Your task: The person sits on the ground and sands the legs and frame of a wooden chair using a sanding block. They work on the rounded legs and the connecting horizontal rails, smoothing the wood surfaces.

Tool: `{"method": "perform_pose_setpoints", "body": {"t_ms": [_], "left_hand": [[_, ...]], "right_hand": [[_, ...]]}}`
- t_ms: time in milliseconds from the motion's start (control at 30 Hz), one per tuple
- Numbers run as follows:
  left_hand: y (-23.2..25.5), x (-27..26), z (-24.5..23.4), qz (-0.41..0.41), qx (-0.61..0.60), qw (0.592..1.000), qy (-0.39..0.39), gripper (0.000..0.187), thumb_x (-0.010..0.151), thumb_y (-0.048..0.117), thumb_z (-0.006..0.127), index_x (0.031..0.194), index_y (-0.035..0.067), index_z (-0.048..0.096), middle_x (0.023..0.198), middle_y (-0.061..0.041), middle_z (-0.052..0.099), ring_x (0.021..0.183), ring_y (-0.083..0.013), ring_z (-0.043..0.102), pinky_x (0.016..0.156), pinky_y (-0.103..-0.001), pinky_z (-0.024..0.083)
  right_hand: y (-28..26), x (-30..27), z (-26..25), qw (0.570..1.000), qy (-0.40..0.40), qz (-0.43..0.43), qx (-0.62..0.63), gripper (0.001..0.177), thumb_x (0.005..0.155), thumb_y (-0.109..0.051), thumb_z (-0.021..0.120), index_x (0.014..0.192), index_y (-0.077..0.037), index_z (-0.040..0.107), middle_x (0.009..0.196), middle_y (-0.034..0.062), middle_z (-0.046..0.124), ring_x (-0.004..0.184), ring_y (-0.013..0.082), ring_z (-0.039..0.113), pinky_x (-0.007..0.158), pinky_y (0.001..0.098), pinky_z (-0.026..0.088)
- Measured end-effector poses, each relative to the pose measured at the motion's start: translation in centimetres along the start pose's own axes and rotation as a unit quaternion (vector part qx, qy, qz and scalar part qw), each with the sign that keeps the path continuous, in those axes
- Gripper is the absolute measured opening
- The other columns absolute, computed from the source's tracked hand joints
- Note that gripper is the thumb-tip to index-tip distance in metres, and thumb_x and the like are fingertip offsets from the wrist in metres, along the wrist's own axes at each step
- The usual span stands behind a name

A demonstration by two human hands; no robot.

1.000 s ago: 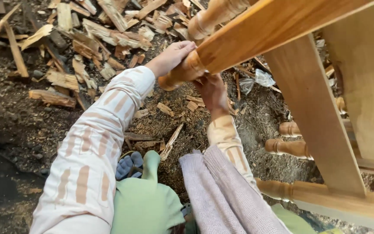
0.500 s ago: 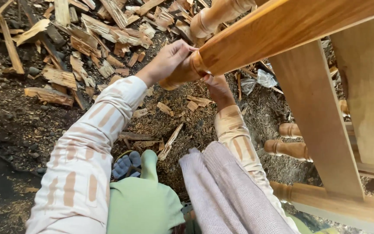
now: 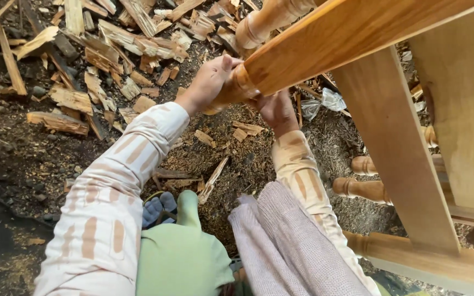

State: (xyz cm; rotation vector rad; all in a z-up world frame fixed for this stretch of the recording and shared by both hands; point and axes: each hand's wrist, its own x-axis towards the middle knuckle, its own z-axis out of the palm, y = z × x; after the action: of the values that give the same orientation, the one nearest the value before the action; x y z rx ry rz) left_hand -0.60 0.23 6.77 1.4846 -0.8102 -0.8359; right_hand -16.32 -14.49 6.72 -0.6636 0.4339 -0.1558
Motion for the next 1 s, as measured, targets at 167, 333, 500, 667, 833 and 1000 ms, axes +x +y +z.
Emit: {"method": "perform_pose_setpoints", "body": {"t_ms": [167,333,500,667,833,1000], "left_hand": [[1.4,1.4,-0.9,-0.141,-0.104,0.983,-0.056,0.036,0.105,0.035,0.045,0.103,0.013,0.074,0.093,-0.007,0.074,0.084,-0.019,0.07,0.078,-0.034,0.06],[1.9,2.7,-1.8,-0.159,-0.056,0.984,-0.06,0.027,0.1,0.029,0.055,0.102,0.015,0.078,0.109,-0.003,0.074,0.102,-0.0164,0.066,0.095,-0.035,0.055],[0.6,1.4,-2.5,-0.11,-0.154,0.982,-0.007,0.021,0.099,0.026,0.06,0.097,0.013,0.077,0.097,-0.003,0.078,0.093,-0.0126,0.068,0.086,-0.028,0.056],[0.3,-1.7,-2.3,0.002,-0.087,0.996,0.015,0.025,0.101,0.028,0.055,0.11,0.011,0.072,0.125,-0.016,0.068,0.121,-0.0292,0.059,0.104,-0.05,0.046],[1.2,0.2,-1.8,0.005,-0.003,1.0,-0.009,0.069,0.098,0.062,0.026,0.117,0.011,0.069,0.147,-0.023,0.051,0.132,-0.0428,0.049,0.109,-0.064,0.037],[2.5,-0.2,-2.0,0.012,-0.004,0.999,-0.038,0.091,0.092,0.072,0.013,0.125,0.007,0.066,0.146,-0.022,0.053,0.134,-0.0415,0.049,0.114,-0.058,0.033]], "right_hand": [[-0.2,0.9,-1.8,0.938,0.299,0.076,-0.158,0.086,0.067,0.029,0.025,0.144,-0.003,0.043,0.136,0.0168,0.05,0.106,0.0276,0.054,0.08,0.0388,0.058],[1.0,3.0,0.6,0.941,0.298,0.068,-0.143,0.079,0.07,0.024,0.027,0.142,-0.004,0.045,0.135,0.0165,0.051,0.104,0.0269,0.054,0.08,0.0379,0.057],[2.2,3.2,2.3,0.939,0.312,0.07,-0.128,0.072,0.074,0.019,0.029,0.14,-0.005,0.047,0.133,0.0162,0.053,0.103,0.0262,0.054,0.079,0.0371,0.055],[1.9,3.5,3.7,0.939,0.325,0.048,-0.105,0.066,0.078,0.014,0.031,0.138,-0.006,0.048,0.132,0.0159,0.055,0.101,0.0255,0.055,0.079,0.0362,0.054],[3.4,1.9,3.7,0.933,0.346,0.051,-0.086,0.059,0.082,0.009,0.033,0.136,-0.007,0.05,0.13,0.0156,0.057,0.099,0.0247,0.055,0.078,0.0353,0.053],[4.3,-0.5,-0.9,0.935,0.349,0.037,-0.059,0.053,0.086,0.004,0.035,0.134,-0.008,0.051,0.128,0.0153,0.058,0.097,0.024,0.056,0.078,0.0345,0.051]]}}
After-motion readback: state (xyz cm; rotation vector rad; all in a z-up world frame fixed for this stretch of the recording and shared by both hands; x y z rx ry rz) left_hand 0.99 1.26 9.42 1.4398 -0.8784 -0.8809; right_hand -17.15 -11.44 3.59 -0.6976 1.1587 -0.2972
